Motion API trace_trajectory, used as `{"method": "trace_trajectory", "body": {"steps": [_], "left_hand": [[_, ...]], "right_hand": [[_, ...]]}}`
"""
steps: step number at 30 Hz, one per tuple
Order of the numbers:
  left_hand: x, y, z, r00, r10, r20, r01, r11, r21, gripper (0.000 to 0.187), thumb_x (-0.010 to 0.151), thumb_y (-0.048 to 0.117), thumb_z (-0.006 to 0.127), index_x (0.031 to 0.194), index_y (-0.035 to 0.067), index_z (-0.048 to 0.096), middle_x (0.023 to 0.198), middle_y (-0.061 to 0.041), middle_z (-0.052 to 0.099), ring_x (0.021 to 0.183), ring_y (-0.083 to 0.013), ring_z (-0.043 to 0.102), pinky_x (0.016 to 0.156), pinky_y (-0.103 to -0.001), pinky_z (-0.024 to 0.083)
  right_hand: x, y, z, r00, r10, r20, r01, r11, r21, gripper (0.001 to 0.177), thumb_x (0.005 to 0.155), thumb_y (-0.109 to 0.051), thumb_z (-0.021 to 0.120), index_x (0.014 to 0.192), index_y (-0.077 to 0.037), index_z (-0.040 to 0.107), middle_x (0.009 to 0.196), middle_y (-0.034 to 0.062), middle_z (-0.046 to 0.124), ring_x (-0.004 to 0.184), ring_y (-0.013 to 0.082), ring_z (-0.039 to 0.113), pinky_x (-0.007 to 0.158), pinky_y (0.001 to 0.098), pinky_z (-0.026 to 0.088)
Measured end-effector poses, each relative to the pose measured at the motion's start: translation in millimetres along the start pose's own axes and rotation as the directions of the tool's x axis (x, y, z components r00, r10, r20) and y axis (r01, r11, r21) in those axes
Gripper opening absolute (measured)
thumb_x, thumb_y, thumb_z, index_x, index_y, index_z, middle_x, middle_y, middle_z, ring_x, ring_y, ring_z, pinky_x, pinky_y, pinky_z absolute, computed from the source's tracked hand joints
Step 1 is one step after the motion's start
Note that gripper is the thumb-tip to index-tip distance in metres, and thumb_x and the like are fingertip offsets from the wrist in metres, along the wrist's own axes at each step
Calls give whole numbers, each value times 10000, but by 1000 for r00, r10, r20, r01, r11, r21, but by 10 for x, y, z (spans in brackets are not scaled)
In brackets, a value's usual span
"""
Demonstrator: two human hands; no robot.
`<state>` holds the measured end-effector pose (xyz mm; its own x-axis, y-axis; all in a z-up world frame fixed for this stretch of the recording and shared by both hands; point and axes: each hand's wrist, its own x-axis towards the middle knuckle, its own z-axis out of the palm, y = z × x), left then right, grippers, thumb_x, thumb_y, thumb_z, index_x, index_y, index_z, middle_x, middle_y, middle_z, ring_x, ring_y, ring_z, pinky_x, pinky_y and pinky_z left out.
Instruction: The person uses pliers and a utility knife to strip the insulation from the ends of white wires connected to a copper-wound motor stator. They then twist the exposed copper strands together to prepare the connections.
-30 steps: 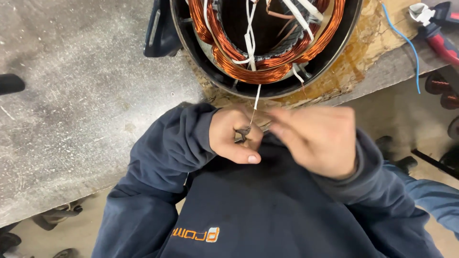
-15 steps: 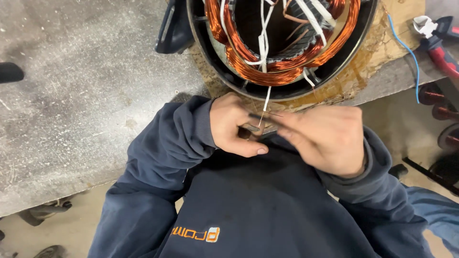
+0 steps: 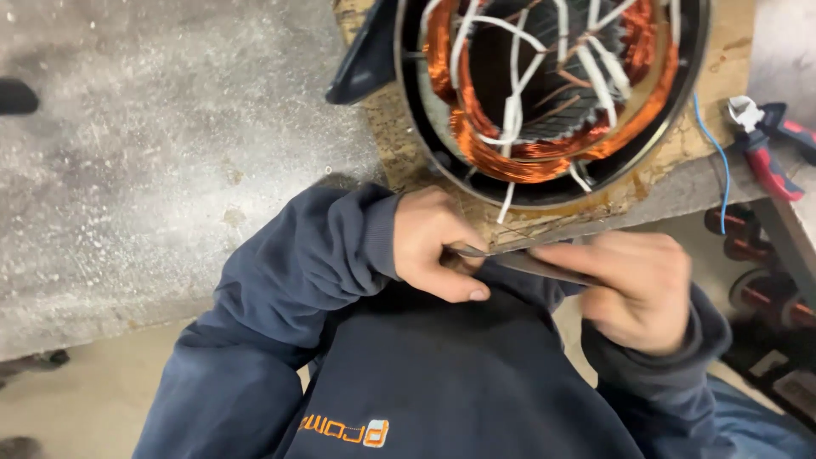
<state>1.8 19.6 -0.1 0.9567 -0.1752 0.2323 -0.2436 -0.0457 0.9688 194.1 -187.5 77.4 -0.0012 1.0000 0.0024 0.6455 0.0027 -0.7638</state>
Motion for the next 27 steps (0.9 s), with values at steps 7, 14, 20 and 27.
{"method": "trace_trajectory", "body": {"steps": [7, 14, 20, 27], "left_hand": [[-11, -67, 80, 1000, 8, -21, -9, 999, -41, 412, 938, 352, 773, 700, 104, 545, 610, -8, 556, 533, -228, 548, 532, -380, 391], [-5, -6, 39, 999, 14, -47, -13, 999, 30, 400, 919, 374, 779, 696, 118, 568, 606, 11, 584, 532, -215, 580, 524, -369, 412], [-16, -10, 58, 999, -8, -36, 8, 1000, -13, 423, 907, 364, 796, 673, 110, 554, 589, 1, 568, 514, -215, 562, 517, -371, 402], [7, 1, 44, 999, -40, 26, 42, 995, -85, 425, 920, 344, 799, 667, 98, 561, 586, 10, 561, 510, -175, 561, 515, -351, 399]], "right_hand": [[-151, -139, 194, 932, 87, -352, 38, 943, 332, 371, 911, -321, 774, 1129, -34, 688, 757, 89, 637, 616, 174, 603, 615, 298, 482], [118, -267, 330, 890, -110, -443, 33, 984, -178, 233, 959, -35, 808, 1150, 7, 681, 814, 122, 675, 658, 234, 653, 608, 296, 500], [95, -223, 422, 911, -106, -398, 35, 982, -183, 267, 894, 9, 789, 1147, 24, 705, 702, 100, 601, 575, 236, 552, 533, 314, 425], [86, -12, 463, 891, -67, -449, 58, 998, -34, 228, 933, 41, 735, 1154, 15, 687, 747, 95, 604, 579, 239, 577, 580, 328, 433]]}}
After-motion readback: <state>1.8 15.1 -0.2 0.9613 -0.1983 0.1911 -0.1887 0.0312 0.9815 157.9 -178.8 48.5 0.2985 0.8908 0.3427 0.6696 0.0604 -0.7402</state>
